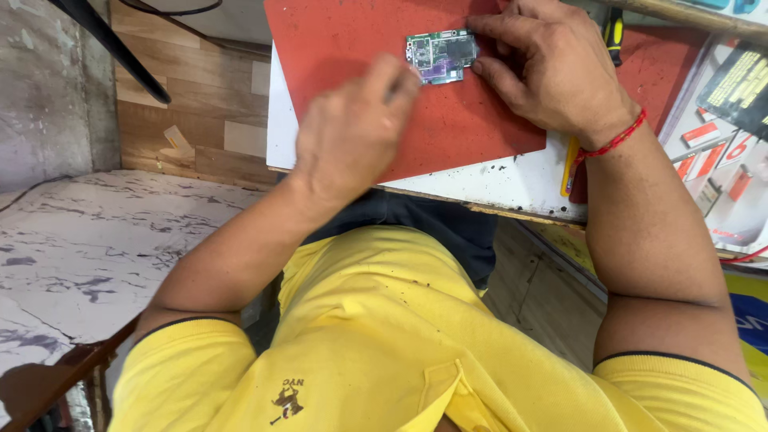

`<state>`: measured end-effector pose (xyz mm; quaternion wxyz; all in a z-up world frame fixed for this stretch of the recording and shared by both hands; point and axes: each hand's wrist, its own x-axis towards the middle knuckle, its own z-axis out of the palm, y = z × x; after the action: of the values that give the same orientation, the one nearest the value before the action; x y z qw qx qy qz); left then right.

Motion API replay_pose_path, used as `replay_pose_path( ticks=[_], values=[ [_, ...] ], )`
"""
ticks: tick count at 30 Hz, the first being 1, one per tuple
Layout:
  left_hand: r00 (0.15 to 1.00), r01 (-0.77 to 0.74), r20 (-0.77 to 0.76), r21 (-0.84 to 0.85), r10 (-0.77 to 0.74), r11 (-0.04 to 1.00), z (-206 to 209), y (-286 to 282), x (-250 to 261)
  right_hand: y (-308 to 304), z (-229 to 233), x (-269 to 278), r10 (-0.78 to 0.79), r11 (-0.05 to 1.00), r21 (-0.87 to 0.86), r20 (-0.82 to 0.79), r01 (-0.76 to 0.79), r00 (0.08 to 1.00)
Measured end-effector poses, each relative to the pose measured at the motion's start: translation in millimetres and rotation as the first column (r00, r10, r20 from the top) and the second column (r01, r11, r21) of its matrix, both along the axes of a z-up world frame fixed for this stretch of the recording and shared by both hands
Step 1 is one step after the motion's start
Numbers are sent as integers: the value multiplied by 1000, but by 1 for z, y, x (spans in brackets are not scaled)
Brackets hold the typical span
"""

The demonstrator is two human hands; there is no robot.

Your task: The person scrubs a small green circuit board with a toothbrush on a red mat, then uses a handheld vacuum to remove debris from the board's surface.

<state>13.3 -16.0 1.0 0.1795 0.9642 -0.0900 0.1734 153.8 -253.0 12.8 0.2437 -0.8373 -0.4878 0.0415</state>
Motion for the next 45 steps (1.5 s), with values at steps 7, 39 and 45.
replay_pose_path(
  ticks=[7, 39, 45],
  values=[
    [999, 44, 15, 1, -44, 999, 4, -3, 3, -4, -7, 5, -9, 1000, 21, -38, 10, 999],
    [999, -32, -21, 21, 33, 999, 7, 31, -17, 14, 14, -12, 10, 999, -47, 72, -7, 997],
    [981, -146, -147, -113, 129, 983, 6, 22, -25, 14, 13, -11, 11, 999, -48, 67, -7, 998]
  ],
)
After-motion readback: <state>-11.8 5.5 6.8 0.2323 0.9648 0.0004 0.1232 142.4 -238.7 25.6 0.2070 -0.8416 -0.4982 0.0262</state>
